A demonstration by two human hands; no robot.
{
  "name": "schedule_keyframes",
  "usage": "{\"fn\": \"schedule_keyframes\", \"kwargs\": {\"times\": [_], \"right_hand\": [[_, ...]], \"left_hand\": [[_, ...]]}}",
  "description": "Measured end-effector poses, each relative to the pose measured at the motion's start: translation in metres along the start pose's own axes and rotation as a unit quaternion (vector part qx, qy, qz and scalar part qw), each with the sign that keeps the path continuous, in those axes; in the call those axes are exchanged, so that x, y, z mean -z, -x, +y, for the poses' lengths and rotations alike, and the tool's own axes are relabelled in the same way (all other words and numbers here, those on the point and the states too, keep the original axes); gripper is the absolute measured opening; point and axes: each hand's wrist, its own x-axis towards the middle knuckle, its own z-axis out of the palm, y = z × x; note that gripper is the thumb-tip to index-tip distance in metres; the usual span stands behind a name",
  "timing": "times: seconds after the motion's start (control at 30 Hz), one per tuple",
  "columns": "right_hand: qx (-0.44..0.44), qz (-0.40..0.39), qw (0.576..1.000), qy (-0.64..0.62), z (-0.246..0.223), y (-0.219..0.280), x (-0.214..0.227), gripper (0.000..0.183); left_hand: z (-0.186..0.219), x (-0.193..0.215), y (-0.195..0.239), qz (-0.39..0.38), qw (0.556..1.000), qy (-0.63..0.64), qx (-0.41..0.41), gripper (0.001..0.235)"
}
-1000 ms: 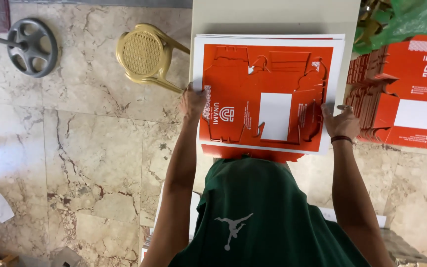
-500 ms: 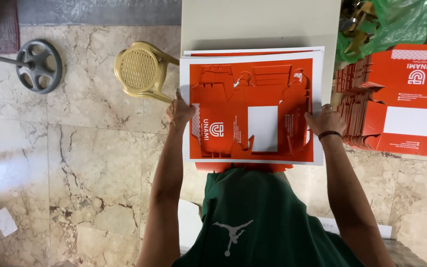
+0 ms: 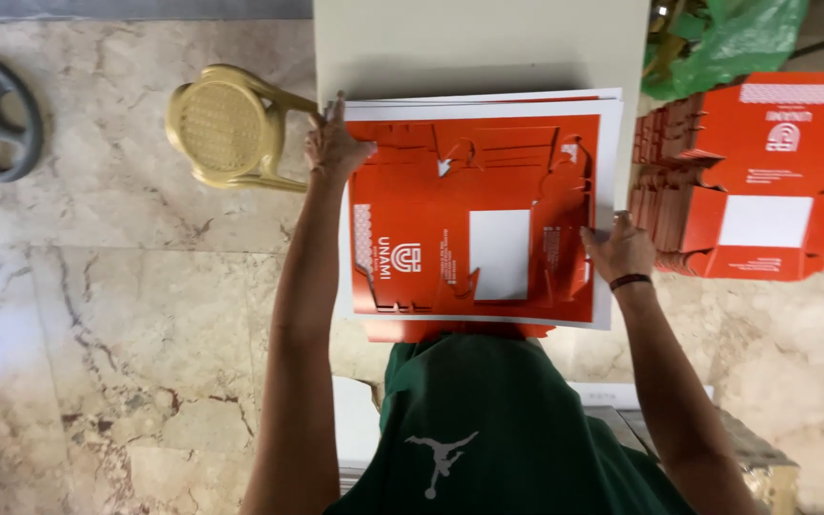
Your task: Manually extracting die-cut cardboard box shapes from their surrounding sheets and stacking the finished boxes.
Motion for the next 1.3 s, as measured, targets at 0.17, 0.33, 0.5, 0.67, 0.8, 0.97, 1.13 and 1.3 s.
{"fn": "schedule_keyframes", "kwargs": {"times": [0.17, 0.33, 0.5, 0.67, 0.8, 0.97, 1.13, 1.3], "right_hand": [[-0.027, 0.021, 0.999, -0.021, -0.014, 0.010, 0.003, 0.059], [-0.044, 0.019, 0.999, 0.004, -0.018, 0.012, 0.004, 0.062], [-0.067, 0.058, 0.995, -0.035, -0.031, 0.017, 0.005, 0.068], [-0.078, 0.087, 0.993, -0.031, -0.019, 0.012, -0.024, 0.061], [-0.041, 0.147, 0.982, -0.109, -0.038, 0.022, -0.001, 0.058], [-0.023, 0.177, 0.981, -0.077, -0.026, 0.014, -0.019, 0.052], [-0.039, 0.188, 0.980, -0.061, -0.026, 0.013, -0.025, 0.050], [-0.031, 0.187, 0.980, -0.052, -0.016, 0.001, -0.042, 0.048]], "left_hand": [[0.008, -0.008, -0.026, 0.015, 0.993, -0.113, 0.010, 0.084], [0.013, -0.015, -0.045, 0.039, 0.989, -0.140, -0.017, 0.078], [0.029, -0.003, -0.014, 0.079, 0.984, -0.147, -0.065, 0.057], [0.017, -0.012, -0.017, 0.091, 0.983, -0.141, -0.075, 0.050], [0.020, -0.010, -0.011, 0.098, 0.981, -0.149, -0.071, 0.051], [0.027, -0.009, -0.003, 0.115, 0.977, -0.170, -0.064, 0.055], [0.036, 0.010, 0.008, 0.128, 0.975, -0.174, -0.058, 0.063], [0.019, 0.008, 0.001, 0.206, 0.956, -0.124, -0.166, 0.050]]}}
